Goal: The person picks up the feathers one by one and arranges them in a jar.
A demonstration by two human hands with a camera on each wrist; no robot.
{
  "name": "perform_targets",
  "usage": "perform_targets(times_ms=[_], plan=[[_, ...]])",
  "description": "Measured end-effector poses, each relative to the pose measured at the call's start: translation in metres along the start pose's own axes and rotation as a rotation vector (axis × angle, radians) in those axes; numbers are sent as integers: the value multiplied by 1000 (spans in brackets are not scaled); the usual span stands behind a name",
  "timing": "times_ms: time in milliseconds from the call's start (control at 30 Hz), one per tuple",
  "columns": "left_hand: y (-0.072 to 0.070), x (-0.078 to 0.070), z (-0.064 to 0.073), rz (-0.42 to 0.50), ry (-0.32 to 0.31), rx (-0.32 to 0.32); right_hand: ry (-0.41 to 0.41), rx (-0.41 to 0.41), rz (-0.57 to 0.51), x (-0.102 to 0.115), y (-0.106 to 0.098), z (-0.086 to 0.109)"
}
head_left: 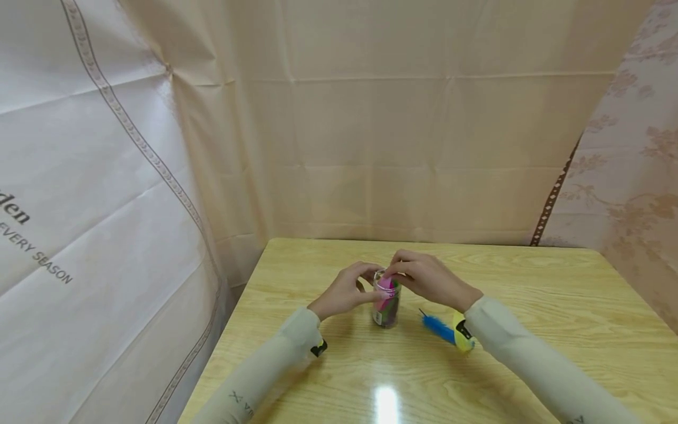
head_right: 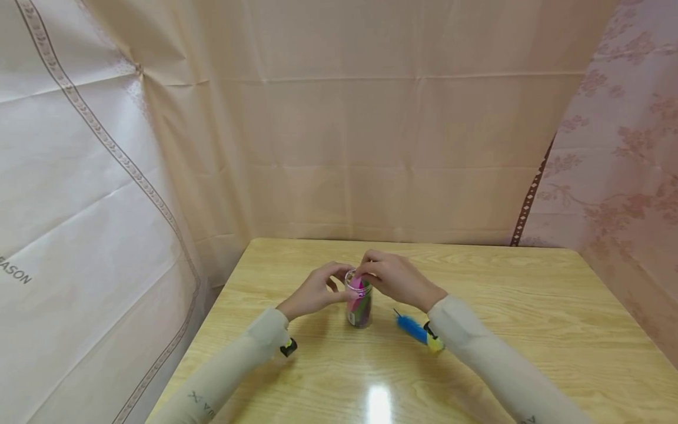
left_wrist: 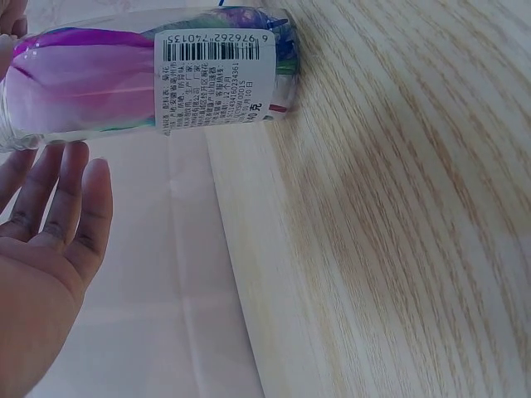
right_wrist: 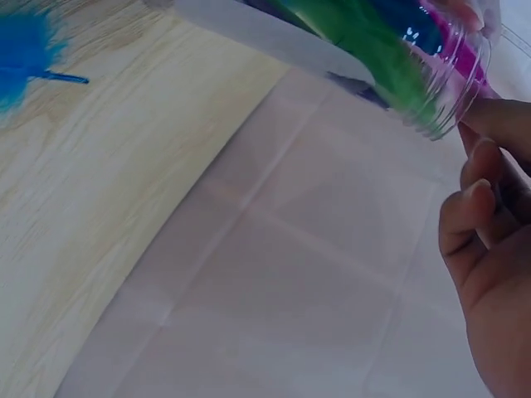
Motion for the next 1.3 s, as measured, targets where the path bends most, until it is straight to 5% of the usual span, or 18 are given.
perform_targets(times_ms=[367, 700, 1000, 1300], plan=[[0, -1, 2, 8, -9, 14, 54, 127, -31, 1, 11, -4], [0, 1, 1, 4, -8, 6, 126, 44, -180, -16, 4, 6], [1, 3, 0, 2, -16, 1, 245, 0, -207, -38, -8, 34], [0, 3, -1, -3, -14, -2, 367, 52, -209, -57, -6, 74]])
Point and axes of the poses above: each hand's wrist, its own z-axis away from the middle knuckle, its own y-axis out of the palm, x = y × z, the point moved 6 cm from there along -z, towards the middle knuckle, and after that the axes turned 2 degrees about y, right-handed, at the moved point
